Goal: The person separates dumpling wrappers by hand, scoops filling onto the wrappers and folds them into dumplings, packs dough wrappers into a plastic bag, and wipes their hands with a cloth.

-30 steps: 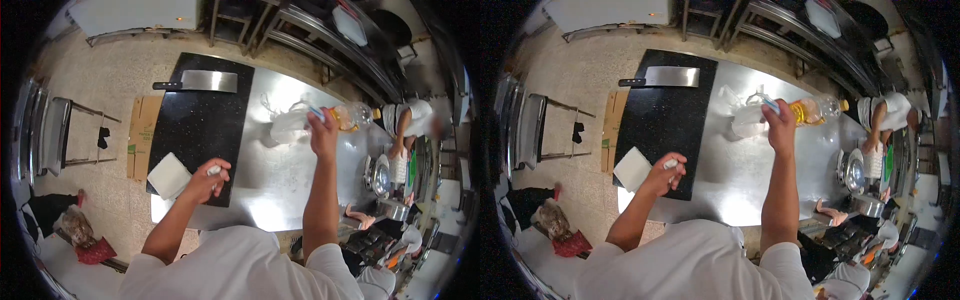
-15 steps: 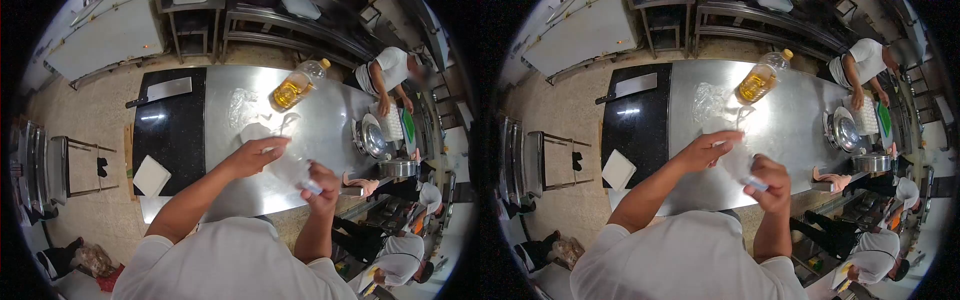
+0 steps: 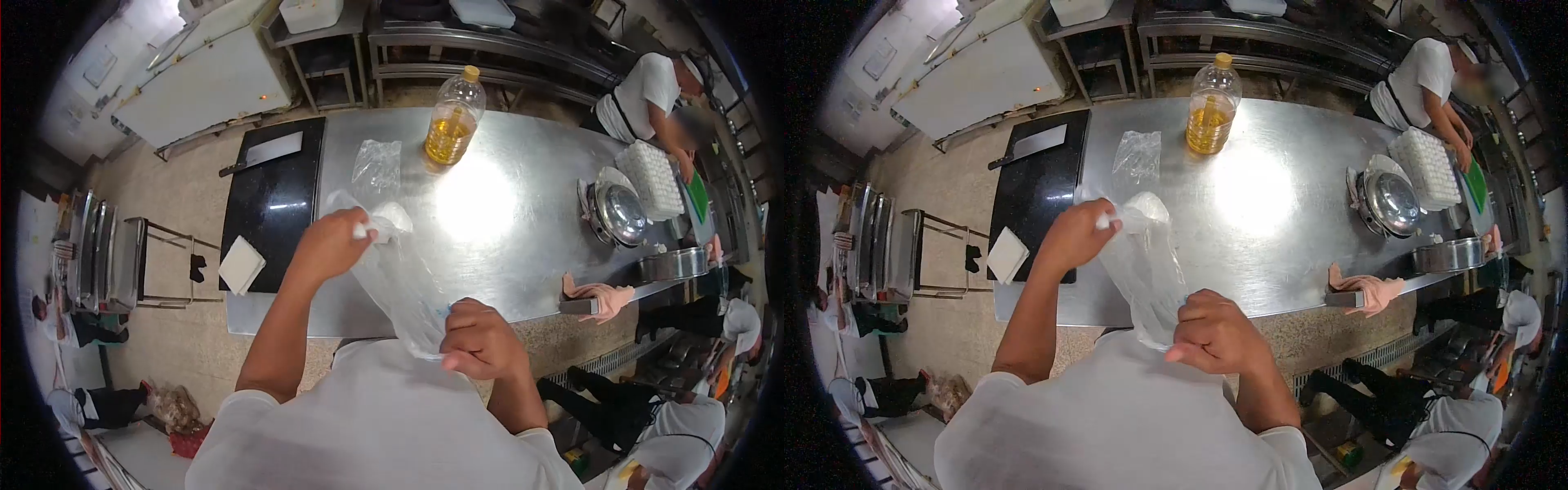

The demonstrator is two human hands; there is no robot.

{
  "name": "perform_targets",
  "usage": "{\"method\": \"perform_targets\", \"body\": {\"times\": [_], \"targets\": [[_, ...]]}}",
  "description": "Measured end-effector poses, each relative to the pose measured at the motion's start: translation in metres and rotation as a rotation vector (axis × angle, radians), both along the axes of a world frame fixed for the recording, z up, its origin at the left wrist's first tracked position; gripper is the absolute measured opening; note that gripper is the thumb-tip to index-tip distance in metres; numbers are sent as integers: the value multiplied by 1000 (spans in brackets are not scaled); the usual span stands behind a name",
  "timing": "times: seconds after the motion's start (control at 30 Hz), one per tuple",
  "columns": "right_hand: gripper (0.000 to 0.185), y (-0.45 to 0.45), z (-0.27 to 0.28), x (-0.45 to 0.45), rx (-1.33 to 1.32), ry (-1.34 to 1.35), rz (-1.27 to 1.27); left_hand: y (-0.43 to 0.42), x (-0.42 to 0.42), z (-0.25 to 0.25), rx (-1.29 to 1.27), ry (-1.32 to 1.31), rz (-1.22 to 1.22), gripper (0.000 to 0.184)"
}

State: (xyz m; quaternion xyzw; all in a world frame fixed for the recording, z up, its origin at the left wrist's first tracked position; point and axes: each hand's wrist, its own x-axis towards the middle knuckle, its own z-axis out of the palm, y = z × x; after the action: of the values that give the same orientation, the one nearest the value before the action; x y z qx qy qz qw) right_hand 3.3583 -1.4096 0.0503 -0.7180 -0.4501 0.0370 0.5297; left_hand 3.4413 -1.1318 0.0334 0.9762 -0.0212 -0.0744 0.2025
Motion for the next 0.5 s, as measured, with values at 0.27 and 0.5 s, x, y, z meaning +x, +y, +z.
{"method": "perform_targets", "body": {"times": [0.27, 0.5], "targets": [[41, 10, -1, 4, 185, -35, -82, -55, 28, -120, 281, 578, -532, 37], [42, -1, 4, 7, 330, -8, -236, -54, 22, -65, 112, 185, -337, 49]]}}
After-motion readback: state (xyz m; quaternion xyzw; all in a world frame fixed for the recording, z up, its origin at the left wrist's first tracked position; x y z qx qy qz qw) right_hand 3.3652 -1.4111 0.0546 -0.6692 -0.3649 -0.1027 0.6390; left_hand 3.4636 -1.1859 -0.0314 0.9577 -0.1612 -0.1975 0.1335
